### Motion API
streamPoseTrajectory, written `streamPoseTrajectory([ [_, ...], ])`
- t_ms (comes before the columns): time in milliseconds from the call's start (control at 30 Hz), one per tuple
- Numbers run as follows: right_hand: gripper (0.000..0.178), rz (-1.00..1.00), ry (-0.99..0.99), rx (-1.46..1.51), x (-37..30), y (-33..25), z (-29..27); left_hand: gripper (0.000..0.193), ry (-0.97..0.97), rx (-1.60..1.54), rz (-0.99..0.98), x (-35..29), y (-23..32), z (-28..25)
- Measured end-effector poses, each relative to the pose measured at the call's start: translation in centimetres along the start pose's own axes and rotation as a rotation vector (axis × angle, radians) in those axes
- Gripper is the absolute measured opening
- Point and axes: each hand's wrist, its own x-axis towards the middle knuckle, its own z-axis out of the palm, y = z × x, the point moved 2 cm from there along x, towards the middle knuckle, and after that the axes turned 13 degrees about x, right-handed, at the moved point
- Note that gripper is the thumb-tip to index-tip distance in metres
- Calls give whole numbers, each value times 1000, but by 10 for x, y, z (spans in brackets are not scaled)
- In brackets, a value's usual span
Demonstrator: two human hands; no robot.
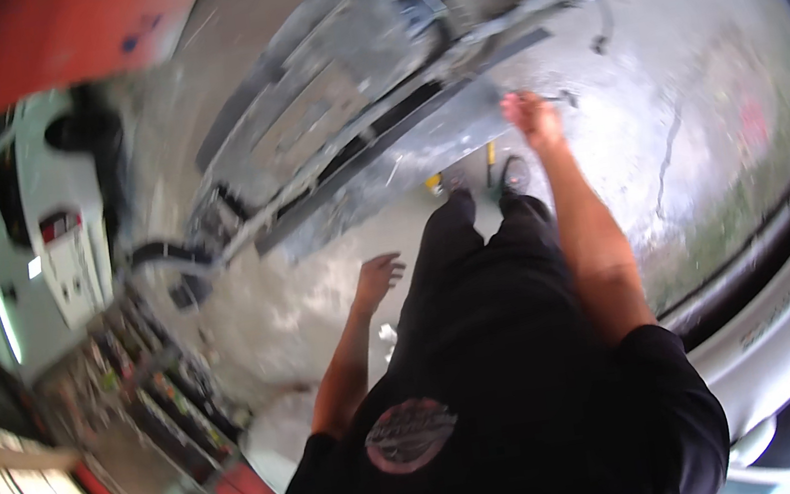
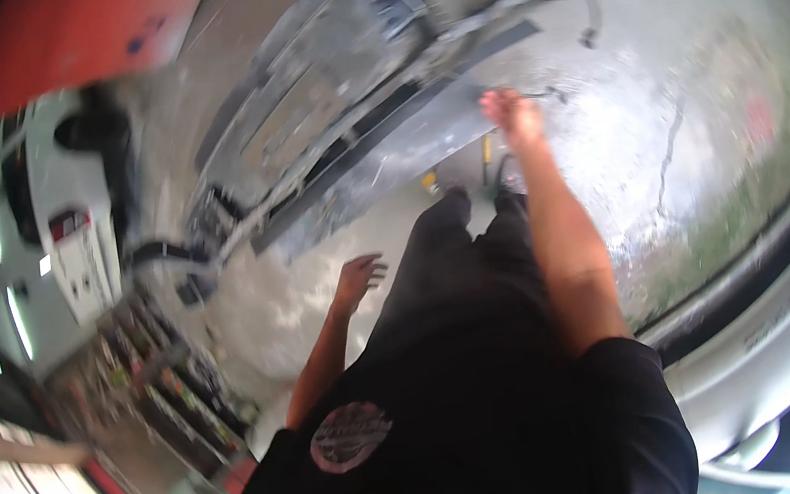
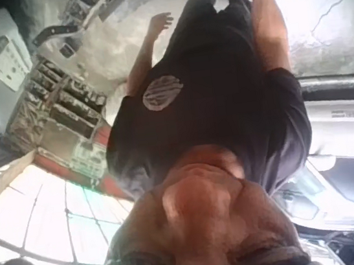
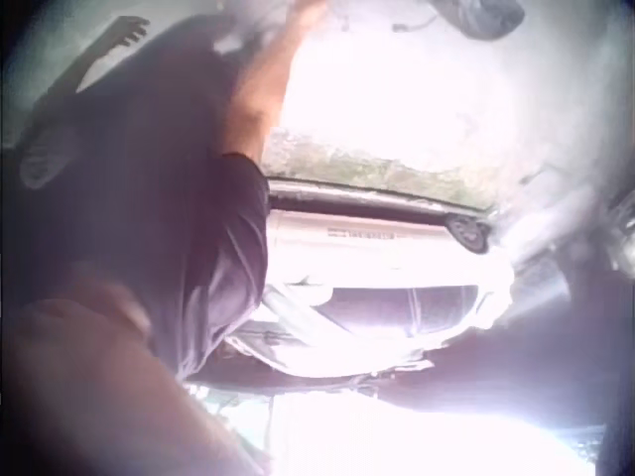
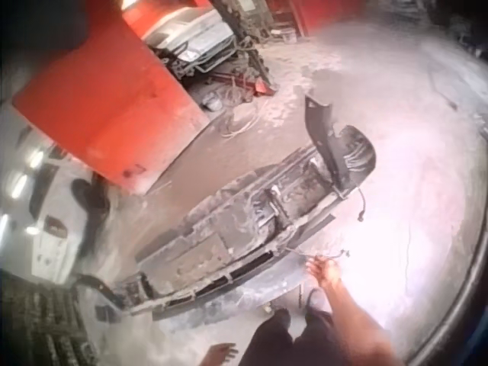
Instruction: The person handles and repositions a large black vehicle bumper on a work surface, turning it over to work on different sections and fitting plastic panels and components into the structure by hand.
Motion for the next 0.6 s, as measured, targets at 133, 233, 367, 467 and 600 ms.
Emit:
streamPoseTrajectory([
  [133,44,122,160,-29,12,2,-2,37,35,-38,9,-18,-20,10],
  [233,43,171,191,-66,18,1,5,39,93,-136,-43,-26,-51,26],
  [367,40,199,214,-90,24,-7,7,42,122,-239,-82,-38,-95,51],
  [467,41,118,248,-70,22,-15,8,38,134,-225,-6,-48,-113,52],
  [600,48,117,184,-176,12,-21,13,38,108,-144,-174,-57,-120,44],
])
